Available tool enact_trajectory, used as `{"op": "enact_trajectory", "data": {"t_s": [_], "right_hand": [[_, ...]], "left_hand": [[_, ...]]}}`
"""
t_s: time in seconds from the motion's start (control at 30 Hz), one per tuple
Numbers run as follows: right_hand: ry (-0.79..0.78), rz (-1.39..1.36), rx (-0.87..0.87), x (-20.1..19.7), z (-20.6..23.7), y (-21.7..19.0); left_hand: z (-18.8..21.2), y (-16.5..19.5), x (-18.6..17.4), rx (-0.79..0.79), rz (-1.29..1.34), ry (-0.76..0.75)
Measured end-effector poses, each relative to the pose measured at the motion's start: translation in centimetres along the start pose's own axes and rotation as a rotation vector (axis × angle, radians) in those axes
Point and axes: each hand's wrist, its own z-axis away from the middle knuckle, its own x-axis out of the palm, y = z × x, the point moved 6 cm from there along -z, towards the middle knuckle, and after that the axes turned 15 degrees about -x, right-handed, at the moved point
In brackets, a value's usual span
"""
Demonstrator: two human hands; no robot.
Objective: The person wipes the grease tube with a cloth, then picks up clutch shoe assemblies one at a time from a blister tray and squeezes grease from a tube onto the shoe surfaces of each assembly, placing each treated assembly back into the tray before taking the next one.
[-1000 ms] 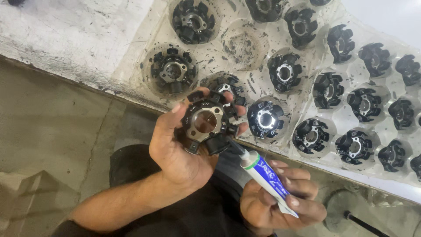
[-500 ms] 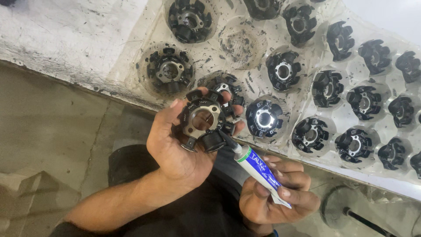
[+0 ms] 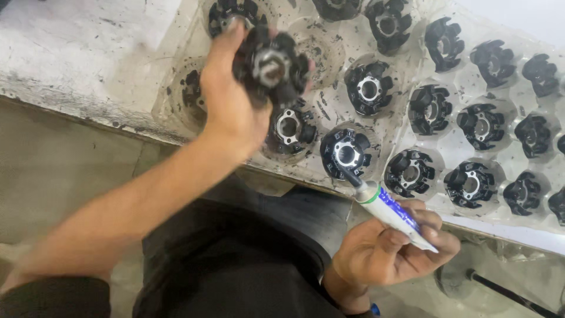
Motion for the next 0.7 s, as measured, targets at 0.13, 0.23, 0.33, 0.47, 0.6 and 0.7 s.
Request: {"op": "enact_trajectory", "data": {"t_s": [0.13,0.23,0.33,0.47,0.6,0.7], "right_hand": [[0.036,-0.076,0.048,-1.6,-0.7,0.9],[0.035,-0.142,0.076,-2.1,-0.5,1.3],[0.034,-0.158,0.107,-2.7,-0.3,1.5],[0.111,-0.167,0.13,-4.0,-0.1,1.8],[0.136,-0.19,0.177,-4.4,-0.1,2.1],[0.163,-0.211,0.219,-4.3,0.2,2.4]], "left_hand": [[-9.0,0.5,-0.6,-0.032,-0.446,0.075],[-12.1,1.8,2.2,0.408,-1.343,0.12],[-10.5,0.5,4.5,0.647,-1.793,-0.051],[-3.2,-0.9,6.3,0.851,-2.032,-0.176],[2.7,-0.7,6.4,0.648,-2.203,-0.346],[5.9,0.1,6.2,0.841,-2.315,-0.31]]}}
